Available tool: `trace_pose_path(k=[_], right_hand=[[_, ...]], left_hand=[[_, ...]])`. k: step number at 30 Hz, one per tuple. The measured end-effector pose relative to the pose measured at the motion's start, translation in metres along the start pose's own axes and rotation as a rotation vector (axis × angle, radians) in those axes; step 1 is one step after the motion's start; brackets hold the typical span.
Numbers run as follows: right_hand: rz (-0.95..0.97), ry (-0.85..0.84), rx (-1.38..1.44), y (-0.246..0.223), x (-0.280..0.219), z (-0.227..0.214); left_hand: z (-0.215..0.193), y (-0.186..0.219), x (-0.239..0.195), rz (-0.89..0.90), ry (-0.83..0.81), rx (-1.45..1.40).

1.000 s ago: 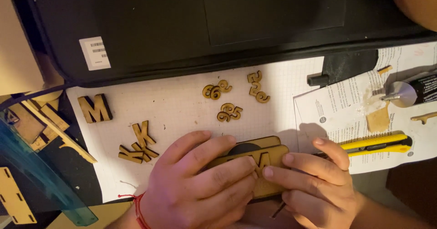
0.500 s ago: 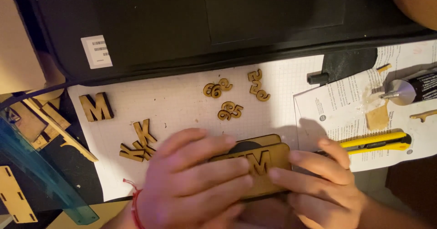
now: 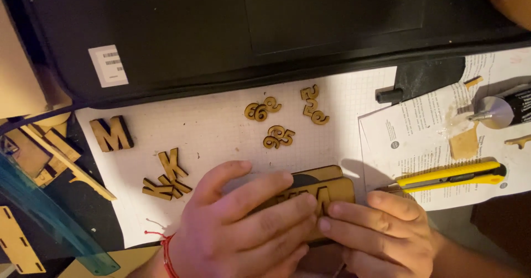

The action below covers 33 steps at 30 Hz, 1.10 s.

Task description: The person applies glue to small wooden letters and sticks them onto a rectangular wooden base. They handle the letters 'K', 'M', and '5', positioning each one carefully on the board. The person uses a small stick to spread the adhesive and presses the letters down to secure them.

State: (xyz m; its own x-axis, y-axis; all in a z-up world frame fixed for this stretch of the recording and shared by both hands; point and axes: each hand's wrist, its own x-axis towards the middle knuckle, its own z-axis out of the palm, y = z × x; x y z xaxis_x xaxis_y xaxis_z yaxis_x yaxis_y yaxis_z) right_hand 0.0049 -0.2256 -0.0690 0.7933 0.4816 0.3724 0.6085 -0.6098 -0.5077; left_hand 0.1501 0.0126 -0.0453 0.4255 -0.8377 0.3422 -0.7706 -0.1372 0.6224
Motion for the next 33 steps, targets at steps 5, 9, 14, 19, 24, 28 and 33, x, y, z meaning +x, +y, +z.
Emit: trace_pose_path(k=[5,9,14,19,24,28,33], right_hand=[[-0.037,-0.052,0.011,0.003,0.001,-0.002],[0.003,-0.021,0.041,0.001,0.002,-0.001],[0.113,-0.148,0.175,-0.012,-0.006,-0.005],[0.352,0.192,0.016,-0.024,-0.016,0.011],[0.321,0.108,-0.027,-0.021,-0.01,0.009],[0.36,0.195,-0.071,-0.024,0.006,0.013],[0.255,0.227,-0.095,-0.015,0.005,0.018]], left_hand=[[0.003,0.001,0.002,-0.032,0.049,0.015],[0.003,-0.001,0.004,-0.031,0.047,0.019],[0.0,-0.002,0.0,-0.028,0.017,-0.011],[-0.005,-0.004,-0.016,0.018,0.019,0.008],[-0.002,-0.003,-0.007,0.02,-0.004,0.021],[0.001,-0.002,0.0,0.013,0.025,0.006],[0.004,0.0,0.002,-0.05,0.045,0.02]])
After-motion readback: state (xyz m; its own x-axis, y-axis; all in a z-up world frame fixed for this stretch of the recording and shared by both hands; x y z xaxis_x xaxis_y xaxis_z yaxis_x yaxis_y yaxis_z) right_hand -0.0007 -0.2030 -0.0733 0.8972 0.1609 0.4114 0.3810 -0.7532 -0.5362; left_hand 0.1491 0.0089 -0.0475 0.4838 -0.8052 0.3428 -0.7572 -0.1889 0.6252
